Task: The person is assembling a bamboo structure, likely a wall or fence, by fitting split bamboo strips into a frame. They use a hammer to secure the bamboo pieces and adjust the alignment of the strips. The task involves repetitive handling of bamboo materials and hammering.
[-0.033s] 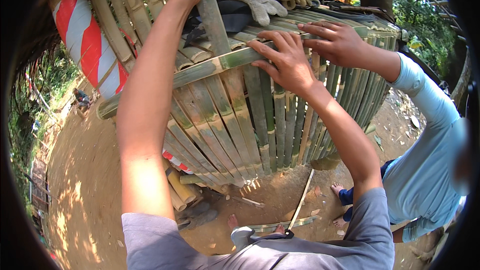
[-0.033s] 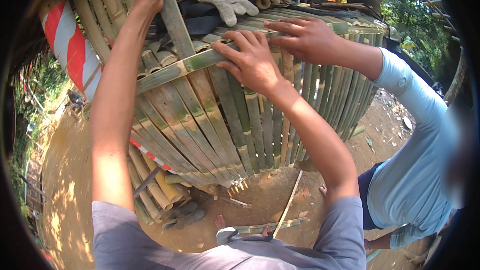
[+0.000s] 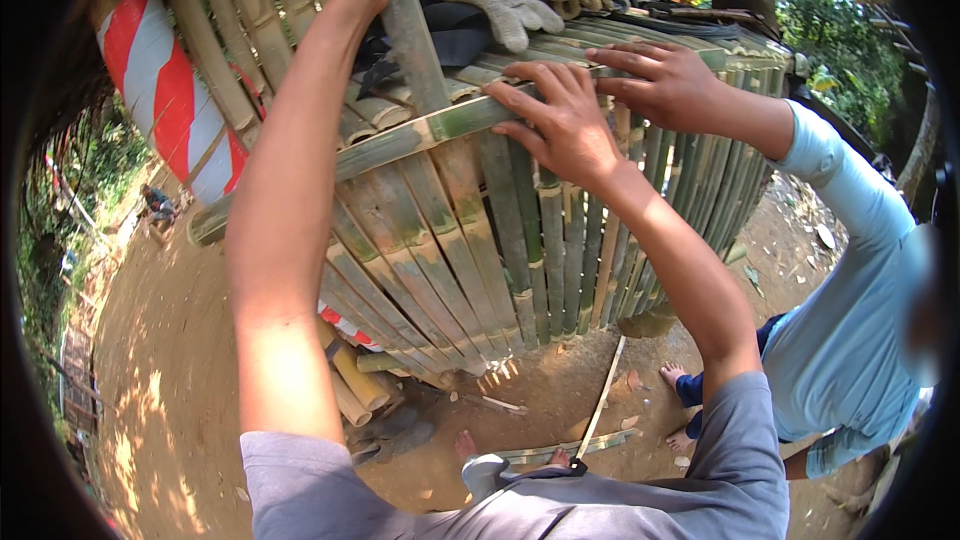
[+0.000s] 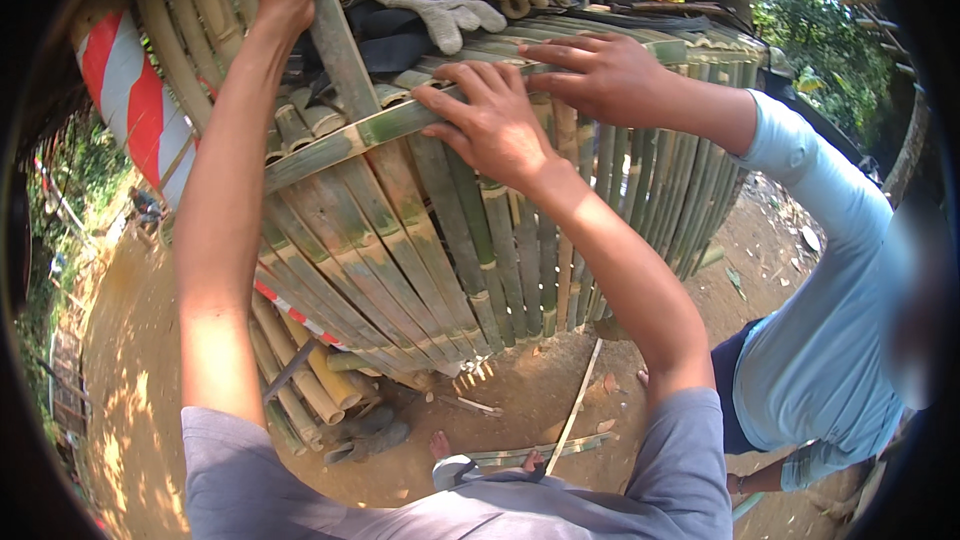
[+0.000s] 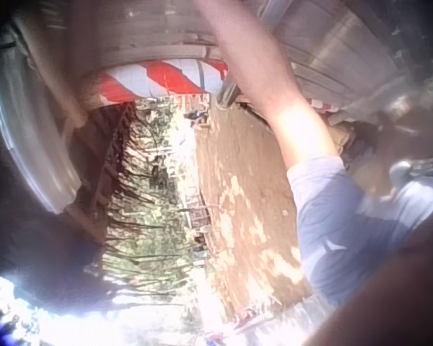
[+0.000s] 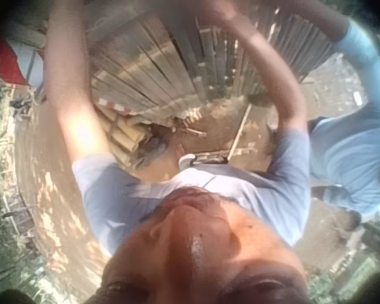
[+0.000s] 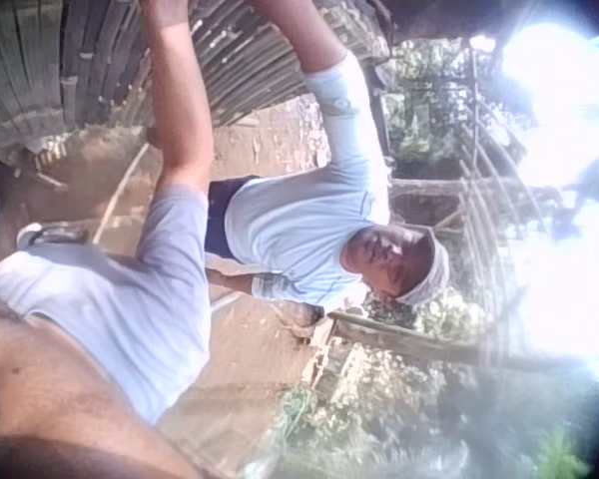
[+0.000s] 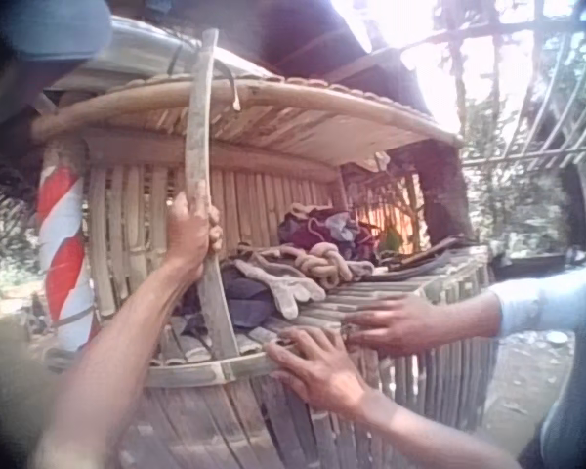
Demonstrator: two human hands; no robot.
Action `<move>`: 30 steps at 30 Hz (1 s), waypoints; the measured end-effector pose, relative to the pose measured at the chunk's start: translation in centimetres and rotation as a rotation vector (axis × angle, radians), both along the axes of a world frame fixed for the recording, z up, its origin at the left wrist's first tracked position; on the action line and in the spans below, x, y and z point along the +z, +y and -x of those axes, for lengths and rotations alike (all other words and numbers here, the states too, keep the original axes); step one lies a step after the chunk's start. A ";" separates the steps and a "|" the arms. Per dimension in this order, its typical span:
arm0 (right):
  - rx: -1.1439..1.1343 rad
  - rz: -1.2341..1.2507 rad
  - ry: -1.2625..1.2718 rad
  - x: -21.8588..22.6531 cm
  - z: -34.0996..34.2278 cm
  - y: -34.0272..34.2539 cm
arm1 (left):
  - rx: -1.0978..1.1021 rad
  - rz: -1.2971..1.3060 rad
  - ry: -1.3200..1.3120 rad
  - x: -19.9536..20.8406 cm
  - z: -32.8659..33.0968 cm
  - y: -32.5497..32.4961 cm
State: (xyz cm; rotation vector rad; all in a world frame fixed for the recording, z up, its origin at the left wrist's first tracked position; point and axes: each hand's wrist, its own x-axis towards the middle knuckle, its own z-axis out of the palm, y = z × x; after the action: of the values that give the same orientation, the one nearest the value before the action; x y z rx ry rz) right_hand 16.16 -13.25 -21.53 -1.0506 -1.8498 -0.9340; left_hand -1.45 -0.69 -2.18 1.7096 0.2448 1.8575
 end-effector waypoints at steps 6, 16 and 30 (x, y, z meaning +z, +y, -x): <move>0.006 -0.011 0.021 -0.5 -0.2 0.3 | -0.096 -0.020 0.034 0.0 -0.6 1.9; 0.017 -0.058 0.048 -1.1 -0.3 0.7 | -0.150 -0.018 0.064 0.0 -0.8 2.0; 0.038 -0.181 0.041 -1.1 0.7 -1.1 | -0.127 -0.015 0.075 0.2 -0.5 1.9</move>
State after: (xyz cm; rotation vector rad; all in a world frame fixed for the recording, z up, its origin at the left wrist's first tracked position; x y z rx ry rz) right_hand 15.47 -14.31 -22.60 -0.9141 -1.7107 -1.0283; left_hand -0.91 1.21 -1.96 1.7652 0.1489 1.7104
